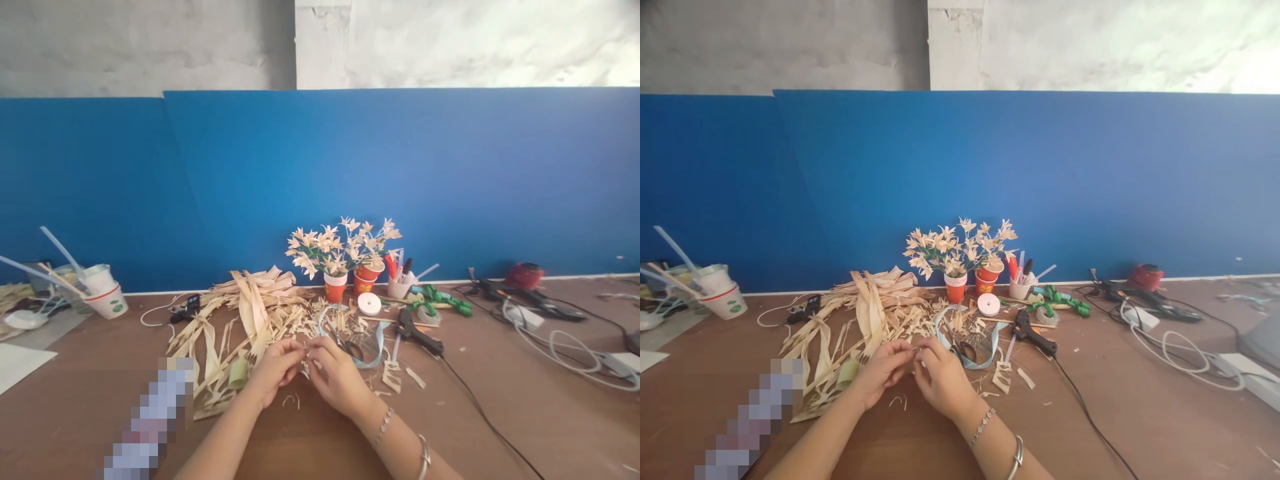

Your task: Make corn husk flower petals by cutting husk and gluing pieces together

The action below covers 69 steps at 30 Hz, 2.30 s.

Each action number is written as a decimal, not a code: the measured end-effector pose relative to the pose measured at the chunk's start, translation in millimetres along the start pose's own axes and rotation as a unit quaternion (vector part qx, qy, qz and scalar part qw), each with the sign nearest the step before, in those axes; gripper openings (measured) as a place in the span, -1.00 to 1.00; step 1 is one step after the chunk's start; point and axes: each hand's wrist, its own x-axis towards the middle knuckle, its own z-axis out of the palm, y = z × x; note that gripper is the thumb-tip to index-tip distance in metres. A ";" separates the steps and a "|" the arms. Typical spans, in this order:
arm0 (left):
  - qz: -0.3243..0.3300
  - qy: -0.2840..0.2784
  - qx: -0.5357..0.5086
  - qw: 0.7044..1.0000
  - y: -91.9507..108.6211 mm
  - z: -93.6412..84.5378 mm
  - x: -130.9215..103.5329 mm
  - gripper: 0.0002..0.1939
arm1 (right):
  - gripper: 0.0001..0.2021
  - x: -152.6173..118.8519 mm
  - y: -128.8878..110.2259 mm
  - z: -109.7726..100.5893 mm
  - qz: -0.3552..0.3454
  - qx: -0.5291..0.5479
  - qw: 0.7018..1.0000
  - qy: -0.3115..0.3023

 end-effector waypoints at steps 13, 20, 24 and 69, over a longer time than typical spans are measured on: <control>0.229 0.055 0.140 0.962 -5.8 10.0 -3.3 -0.84 | -0.62 11.1 4.4 9.2 0.356 0.493 0.792 0.042; 0.230 0.057 0.132 0.962 -7.1 10.8 -2.7 -0.82 | -0.64 9.1 2.6 4.9 0.356 0.566 0.743 0.031; 0.203 0.042 0.138 0.968 -2.4 13.1 -5.8 -0.84 | -0.63 9.4 3.8 3.9 0.360 0.558 0.747 0.017; 0.070 -0.048 0.053 0.995 -3.3 7.5 -5.1 -0.82 | -0.90 5.9 1.3 4.1 0.269 0.250 0.930 0.028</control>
